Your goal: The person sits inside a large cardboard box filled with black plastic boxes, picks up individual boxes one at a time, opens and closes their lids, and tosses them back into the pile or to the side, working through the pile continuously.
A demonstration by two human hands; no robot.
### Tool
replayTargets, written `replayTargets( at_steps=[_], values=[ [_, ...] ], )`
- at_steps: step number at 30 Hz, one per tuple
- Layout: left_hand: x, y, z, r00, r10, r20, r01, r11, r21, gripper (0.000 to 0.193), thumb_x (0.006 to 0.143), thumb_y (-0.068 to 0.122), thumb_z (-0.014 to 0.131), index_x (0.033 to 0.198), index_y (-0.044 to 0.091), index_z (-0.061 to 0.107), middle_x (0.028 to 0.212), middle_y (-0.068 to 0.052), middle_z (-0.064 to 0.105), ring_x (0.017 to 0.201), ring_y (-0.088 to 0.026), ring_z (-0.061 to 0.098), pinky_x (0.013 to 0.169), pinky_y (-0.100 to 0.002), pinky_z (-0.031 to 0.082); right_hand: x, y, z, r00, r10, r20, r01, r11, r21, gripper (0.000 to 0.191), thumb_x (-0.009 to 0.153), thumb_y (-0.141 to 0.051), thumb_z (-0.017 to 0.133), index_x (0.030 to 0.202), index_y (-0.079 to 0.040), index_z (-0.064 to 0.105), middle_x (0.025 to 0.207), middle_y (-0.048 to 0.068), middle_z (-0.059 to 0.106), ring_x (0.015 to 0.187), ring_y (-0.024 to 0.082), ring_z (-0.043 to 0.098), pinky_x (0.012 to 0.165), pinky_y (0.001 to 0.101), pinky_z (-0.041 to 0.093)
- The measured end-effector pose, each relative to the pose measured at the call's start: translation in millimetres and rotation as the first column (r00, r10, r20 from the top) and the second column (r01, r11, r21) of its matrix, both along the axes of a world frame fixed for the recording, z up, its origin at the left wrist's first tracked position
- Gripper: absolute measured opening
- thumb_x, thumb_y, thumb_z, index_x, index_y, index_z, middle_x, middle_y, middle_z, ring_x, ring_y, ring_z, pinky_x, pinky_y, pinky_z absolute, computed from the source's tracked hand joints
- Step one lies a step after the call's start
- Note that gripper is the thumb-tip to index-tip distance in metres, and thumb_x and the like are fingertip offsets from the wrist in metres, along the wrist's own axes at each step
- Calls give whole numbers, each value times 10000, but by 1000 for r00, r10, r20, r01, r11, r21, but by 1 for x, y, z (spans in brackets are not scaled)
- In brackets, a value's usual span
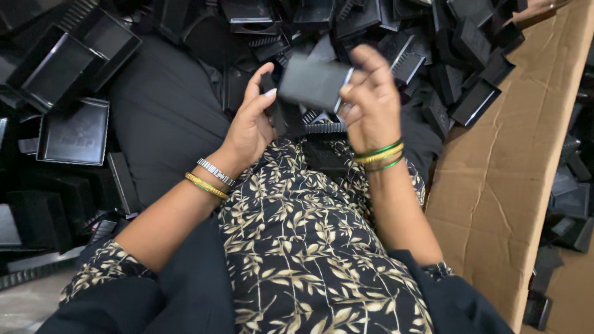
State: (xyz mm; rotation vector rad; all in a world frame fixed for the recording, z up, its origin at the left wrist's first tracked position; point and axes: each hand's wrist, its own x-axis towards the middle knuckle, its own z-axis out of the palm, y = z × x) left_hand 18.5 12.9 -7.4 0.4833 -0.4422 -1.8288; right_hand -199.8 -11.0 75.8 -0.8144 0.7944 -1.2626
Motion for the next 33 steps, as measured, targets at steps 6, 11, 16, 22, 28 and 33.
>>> replayTargets(
  at_steps=[6,11,16,22,28,33],
  values=[
    [9,0,13,994,44,-101,-42,999,26,591,1029,166,598,1555,204,332,1418,-89,558,1286,-245,591,1043,-515,558,26,25,-19,944,229,-238,-211,973,98,593,906,33,707,1460,3,496,1333,21,604,1150,106,613,967,248,520],
    [6,-3,11,995,73,61,-75,997,22,681,974,101,691,1566,181,363,1313,-79,610,1178,-208,627,954,-440,591,23,25,-35,900,239,-365,-224,971,83,585,930,-41,736,1461,49,507,1205,71,663,1068,132,626,931,281,521],
    [1,0,4,966,37,255,-19,997,-72,804,900,43,782,1590,136,380,1171,-73,663,1065,-153,659,925,-344,588,24,23,-41,873,271,-406,-264,962,75,619,973,-79,701,1530,36,456,1328,61,668,1195,108,628,1047,269,507],
    [1,1,-5,865,138,482,9,957,-290,794,959,78,774,1627,126,347,1165,-94,685,1002,-116,634,886,-277,567,33,38,-41,697,248,-673,-377,925,-49,738,932,-58,759,1575,11,403,1299,53,611,1106,89,582,971,266,510],
    [2,-2,-15,938,71,339,-37,994,-105,489,1060,266,551,1510,87,482,1171,-30,693,952,-98,686,745,-283,637,22,34,-26,811,340,-476,-337,937,94,446,971,-103,641,1380,49,546,1159,72,690,939,113,680,819,281,598],
    [-6,-9,-29,920,26,391,23,992,-121,345,1092,245,633,1344,11,600,1131,-113,685,904,-140,654,751,-287,555,-4,33,-24,819,363,-445,-283,930,236,310,958,-164,657,1183,49,666,984,114,734,699,161,684,640,281,587]
  ],
)
